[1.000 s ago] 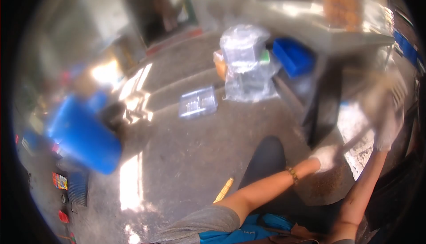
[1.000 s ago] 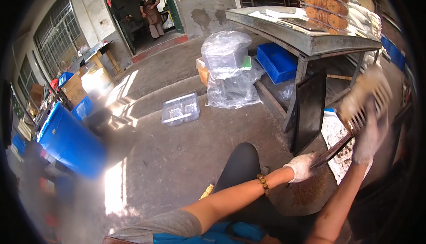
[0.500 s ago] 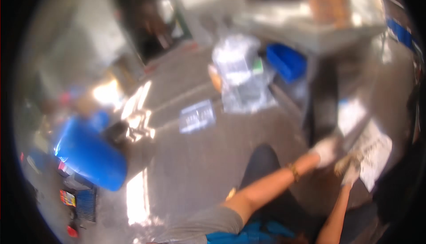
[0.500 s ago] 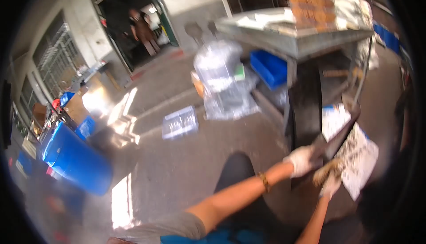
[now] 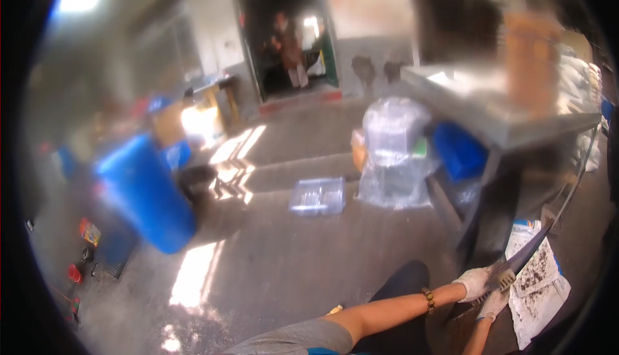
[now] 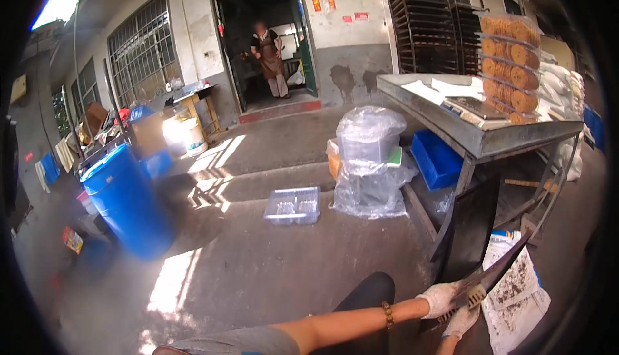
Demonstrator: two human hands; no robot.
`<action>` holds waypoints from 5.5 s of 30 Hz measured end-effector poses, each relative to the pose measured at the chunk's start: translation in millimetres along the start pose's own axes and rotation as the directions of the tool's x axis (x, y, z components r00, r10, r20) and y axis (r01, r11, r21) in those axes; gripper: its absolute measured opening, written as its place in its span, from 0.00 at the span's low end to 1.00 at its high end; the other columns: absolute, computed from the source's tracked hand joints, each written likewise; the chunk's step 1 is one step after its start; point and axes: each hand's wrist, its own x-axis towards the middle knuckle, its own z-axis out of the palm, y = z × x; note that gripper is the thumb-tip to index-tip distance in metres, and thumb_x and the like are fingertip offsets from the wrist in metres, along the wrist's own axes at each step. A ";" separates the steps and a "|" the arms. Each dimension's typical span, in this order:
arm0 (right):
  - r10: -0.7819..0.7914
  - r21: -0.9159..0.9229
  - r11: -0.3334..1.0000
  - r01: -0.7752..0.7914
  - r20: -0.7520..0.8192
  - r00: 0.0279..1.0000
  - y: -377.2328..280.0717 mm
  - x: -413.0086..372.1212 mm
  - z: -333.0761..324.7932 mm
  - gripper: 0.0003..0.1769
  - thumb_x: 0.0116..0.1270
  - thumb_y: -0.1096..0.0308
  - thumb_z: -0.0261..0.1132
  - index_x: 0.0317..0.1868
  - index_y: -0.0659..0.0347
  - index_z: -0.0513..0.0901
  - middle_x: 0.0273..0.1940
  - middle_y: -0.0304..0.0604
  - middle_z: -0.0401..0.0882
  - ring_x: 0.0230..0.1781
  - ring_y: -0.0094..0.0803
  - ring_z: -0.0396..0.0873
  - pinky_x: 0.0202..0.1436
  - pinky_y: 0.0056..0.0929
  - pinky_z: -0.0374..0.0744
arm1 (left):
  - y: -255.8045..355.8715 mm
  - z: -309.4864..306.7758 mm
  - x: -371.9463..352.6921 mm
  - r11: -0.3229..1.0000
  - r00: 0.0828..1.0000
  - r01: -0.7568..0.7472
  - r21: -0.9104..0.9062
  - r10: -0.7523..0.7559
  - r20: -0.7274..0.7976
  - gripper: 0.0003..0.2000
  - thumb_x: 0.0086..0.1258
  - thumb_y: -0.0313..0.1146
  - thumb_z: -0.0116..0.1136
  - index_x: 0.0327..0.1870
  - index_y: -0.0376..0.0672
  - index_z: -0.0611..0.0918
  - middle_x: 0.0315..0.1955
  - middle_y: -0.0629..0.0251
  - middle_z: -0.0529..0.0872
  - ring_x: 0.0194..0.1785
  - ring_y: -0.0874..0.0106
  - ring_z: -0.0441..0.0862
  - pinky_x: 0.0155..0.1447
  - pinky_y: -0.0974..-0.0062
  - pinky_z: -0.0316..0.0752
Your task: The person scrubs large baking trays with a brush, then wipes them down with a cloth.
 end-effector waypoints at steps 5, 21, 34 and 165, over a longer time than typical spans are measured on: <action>-0.008 -0.121 0.993 0.012 0.038 0.999 -10.9 -6.3 5.9 0.27 0.72 0.70 0.61 0.67 0.78 0.72 0.60 0.58 0.81 0.58 0.43 0.81 0.64 0.37 0.76 | -29.2 21.1 -3.9 1.000 0.997 0.006 -0.006 -0.007 -0.072 0.25 0.73 0.31 0.54 0.71 0.40 0.69 0.58 0.39 0.82 0.61 0.43 0.79 0.62 0.55 0.76; 0.036 -0.094 0.995 -0.036 -0.006 0.999 -68.0 -16.1 3.1 0.22 0.71 0.73 0.63 0.63 0.74 0.76 0.54 0.50 0.84 0.51 0.36 0.81 0.58 0.33 0.78 | -21.8 32.1 -0.5 0.994 0.998 0.054 0.099 -0.049 -0.049 0.22 0.72 0.32 0.54 0.66 0.37 0.73 0.51 0.37 0.84 0.54 0.41 0.82 0.55 0.50 0.79; 0.375 -0.251 0.879 -0.405 -0.159 0.913 246.0 -12.4 -41.3 0.24 0.71 0.60 0.62 0.56 0.72 0.84 0.50 0.53 0.89 0.49 0.43 0.86 0.54 0.37 0.81 | -2.5 8.2 -8.2 0.995 0.999 -0.013 0.101 0.009 0.031 0.25 0.71 0.38 0.58 0.67 0.40 0.73 0.46 0.38 0.86 0.51 0.41 0.84 0.54 0.51 0.79; 0.174 -0.445 0.798 -0.406 -0.475 0.863 23.4 91.3 -44.6 0.16 0.63 0.61 0.62 0.44 0.63 0.87 0.44 0.57 0.88 0.50 0.53 0.86 0.57 0.43 0.81 | -75.2 -13.3 4.1 0.926 0.906 -0.065 0.373 0.211 -0.366 0.15 0.70 0.47 0.66 0.34 0.44 0.85 0.25 0.51 0.86 0.30 0.48 0.85 0.37 0.57 0.79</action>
